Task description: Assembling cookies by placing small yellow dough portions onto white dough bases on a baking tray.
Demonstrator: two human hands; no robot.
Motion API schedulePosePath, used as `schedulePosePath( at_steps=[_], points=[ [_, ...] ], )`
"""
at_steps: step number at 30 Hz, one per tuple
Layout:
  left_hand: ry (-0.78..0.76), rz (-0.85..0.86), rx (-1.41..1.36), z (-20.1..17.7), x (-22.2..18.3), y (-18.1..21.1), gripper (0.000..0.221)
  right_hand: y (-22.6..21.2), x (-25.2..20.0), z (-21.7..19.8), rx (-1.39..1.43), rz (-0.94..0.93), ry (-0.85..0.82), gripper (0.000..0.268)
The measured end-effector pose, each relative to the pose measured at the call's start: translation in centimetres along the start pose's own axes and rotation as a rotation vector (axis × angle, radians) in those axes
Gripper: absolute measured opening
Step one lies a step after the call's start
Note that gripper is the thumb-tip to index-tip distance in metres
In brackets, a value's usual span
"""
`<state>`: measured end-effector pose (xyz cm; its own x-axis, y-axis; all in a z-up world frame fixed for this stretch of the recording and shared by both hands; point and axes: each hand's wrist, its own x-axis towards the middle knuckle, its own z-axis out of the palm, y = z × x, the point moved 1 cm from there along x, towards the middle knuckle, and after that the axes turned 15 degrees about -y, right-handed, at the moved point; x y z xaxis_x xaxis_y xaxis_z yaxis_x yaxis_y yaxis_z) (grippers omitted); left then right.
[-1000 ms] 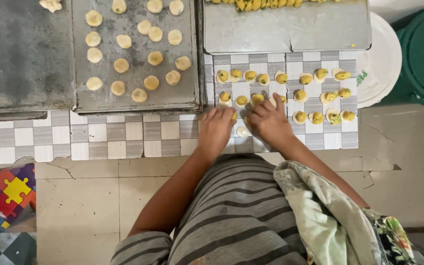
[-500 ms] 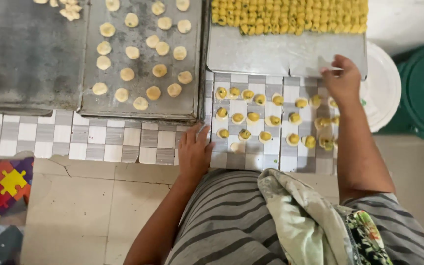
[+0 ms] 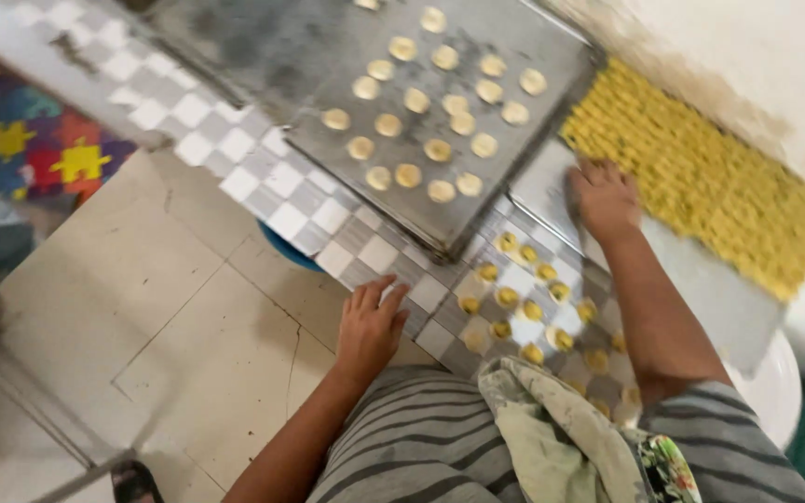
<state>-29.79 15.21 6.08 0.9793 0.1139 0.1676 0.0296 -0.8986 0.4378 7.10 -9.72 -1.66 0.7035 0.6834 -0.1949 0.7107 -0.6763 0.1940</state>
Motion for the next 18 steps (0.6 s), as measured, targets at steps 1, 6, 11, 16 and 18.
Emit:
schedulePosePath(
  at_steps=[1,6,11,16,18],
  points=[
    [0.030,-0.041,0.019,-0.1,-0.5,-0.4,0.039,0.1,0.5,-0.3,-0.008,-0.049,0.023,0.042],
    [0.037,-0.222,-0.004,-0.6,-3.8,-2.3,0.033,1.1,1.4,1.3,-0.356,0.050,-0.128,0.040],
    [0.029,-0.353,-0.019,-1.1,-5.8,-3.4,0.037,1.8,1.5,0.2,-0.430,0.058,-0.284,0.043],
    [0.065,-0.364,-0.020,-2.1,-7.0,-4.3,0.033,5.1,3.1,4.8,-0.665,0.115,-0.006,0.032],
    [0.057,-0.368,-0.029,-2.6,-7.1,-4.9,0.036,6.6,5.0,7.3,-0.842,0.133,-0.164,0.035]
  ],
)
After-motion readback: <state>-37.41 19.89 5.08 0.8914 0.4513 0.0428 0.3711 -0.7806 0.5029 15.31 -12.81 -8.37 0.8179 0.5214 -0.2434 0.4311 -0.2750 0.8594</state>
